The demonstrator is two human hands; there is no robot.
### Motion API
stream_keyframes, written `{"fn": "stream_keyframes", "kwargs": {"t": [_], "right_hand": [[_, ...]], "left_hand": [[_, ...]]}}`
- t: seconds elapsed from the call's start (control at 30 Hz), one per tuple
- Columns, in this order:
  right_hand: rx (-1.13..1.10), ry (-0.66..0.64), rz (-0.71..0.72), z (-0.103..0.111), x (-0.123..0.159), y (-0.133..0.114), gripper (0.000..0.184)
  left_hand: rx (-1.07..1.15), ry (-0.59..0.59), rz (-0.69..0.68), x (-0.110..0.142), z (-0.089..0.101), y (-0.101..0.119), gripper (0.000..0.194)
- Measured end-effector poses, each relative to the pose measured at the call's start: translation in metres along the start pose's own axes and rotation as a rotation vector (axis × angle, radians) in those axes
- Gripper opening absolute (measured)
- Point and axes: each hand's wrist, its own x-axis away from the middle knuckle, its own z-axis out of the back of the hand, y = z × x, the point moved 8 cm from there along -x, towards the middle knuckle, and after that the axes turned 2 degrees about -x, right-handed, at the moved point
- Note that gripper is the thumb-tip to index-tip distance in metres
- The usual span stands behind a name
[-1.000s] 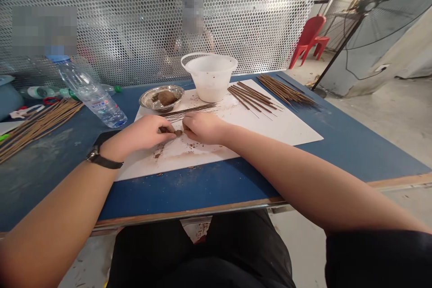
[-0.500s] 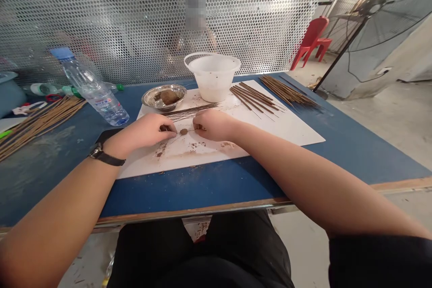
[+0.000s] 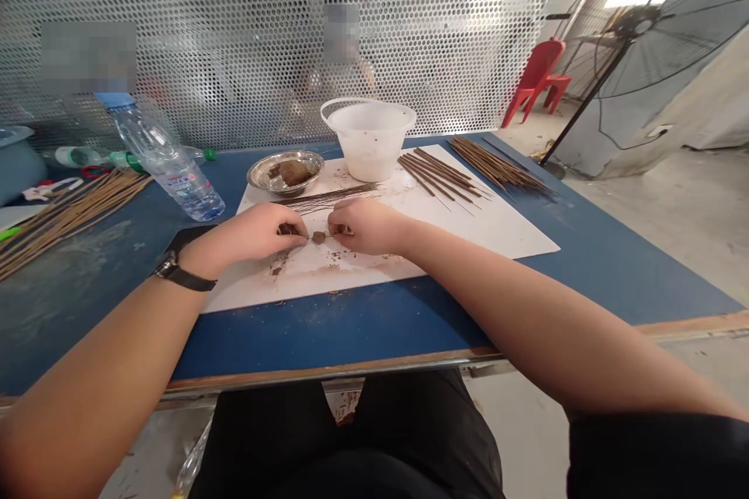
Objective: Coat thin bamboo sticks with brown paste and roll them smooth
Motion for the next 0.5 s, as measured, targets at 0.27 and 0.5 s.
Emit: {"fn": "stream_keyframes", "kwargs": {"t": [0.27, 0.5], "right_hand": [[0.135, 0.007, 0.050, -0.006, 0.006, -0.045, 0.035], [0.300, -0.086, -0.155, -0.026, 0.025, -0.071, 0.077]], "left_hand": [[-0.011, -0.003, -0.022, 0.000, -0.003, 0.000, 0.016], [-0.016, -0.019, -0.036, 0.006, 0.000, 0.006, 0.016]]}}
